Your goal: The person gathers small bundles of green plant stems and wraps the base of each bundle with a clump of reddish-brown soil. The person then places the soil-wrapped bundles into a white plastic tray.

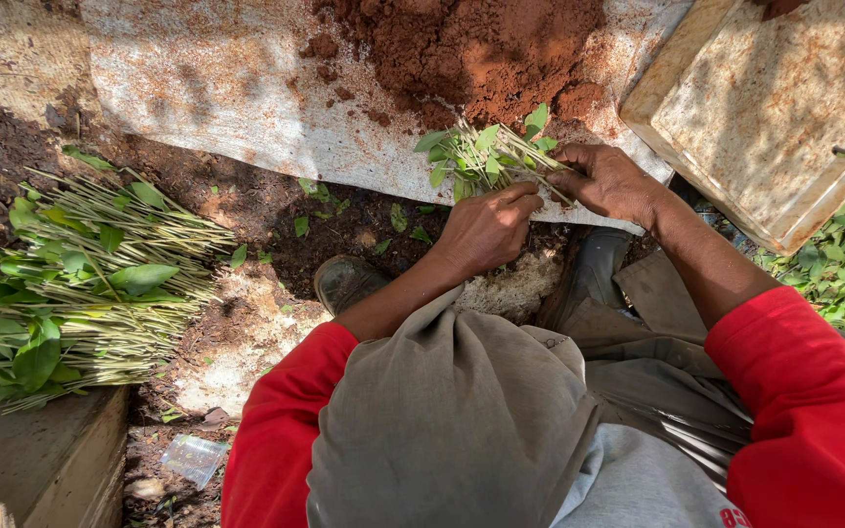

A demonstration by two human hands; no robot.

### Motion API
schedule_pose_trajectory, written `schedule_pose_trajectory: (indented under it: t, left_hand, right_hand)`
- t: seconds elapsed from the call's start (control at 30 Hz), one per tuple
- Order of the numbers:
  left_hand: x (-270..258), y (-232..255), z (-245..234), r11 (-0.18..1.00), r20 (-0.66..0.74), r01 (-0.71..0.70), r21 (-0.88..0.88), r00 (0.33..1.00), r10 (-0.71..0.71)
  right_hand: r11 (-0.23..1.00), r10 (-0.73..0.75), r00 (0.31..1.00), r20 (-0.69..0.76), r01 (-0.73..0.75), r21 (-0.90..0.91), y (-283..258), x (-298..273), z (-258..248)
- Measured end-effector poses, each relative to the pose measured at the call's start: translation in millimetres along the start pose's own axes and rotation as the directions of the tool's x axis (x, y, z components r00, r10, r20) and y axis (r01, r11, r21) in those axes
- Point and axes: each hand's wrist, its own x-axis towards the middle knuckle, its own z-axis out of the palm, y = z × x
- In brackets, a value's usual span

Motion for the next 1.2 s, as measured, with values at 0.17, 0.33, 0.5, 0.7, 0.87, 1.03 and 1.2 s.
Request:
schedule_pose_trajectory:
  t: [0.17, 0.33, 0.5, 0.7, 0.87, 1.03, 1.2]
  left_hand:
    - [2, -3, 9, 0.989, 0.007, -0.086, 0.119, 0.996, 0.086]
    - [5, -4, 8, 0.976, 0.125, -0.075, 0.206, 0.991, 0.05]
    - [17, -16, 23, 0.977, 0.147, -0.009, 0.212, 0.989, -0.023]
    - [21, -52, 65, 0.968, -0.221, -0.045, 0.245, 0.97, 0.1]
    - [16, -15, 14, 0.996, -0.112, 0.069, -0.05, 0.991, -0.075]
    - [6, -6, -26, 0.929, -0.12, 0.144, -0.341, 0.973, -0.195]
    - [-4, -39, -9, 0.597, -0.263, -0.074, -0.799, 0.936, -0.235]
  right_hand:
    - [0.991, -0.021, 0.999, 0.038, 0.026, -0.132, -18, -2, -3]
    - [0.984, 0.05, 0.996, 0.075, -0.036, -0.174, -25, -2, -7]
    - [0.947, 0.147, 0.976, 0.157, -0.094, -0.307, -48, -8, -28]
    - [0.788, 0.364, 0.912, 0.187, -0.195, -0.585, -110, -38, -99]
    - [0.964, 0.198, 0.98, -0.008, -0.196, -0.178, -120, -47, -99]
    - [0.907, -0.089, 0.996, 0.006, 0.079, 0.414, -135, -35, -50]
    - [0.813, 0.01, 0.986, 0.169, -0.107, 0.572, -133, -14, 0]
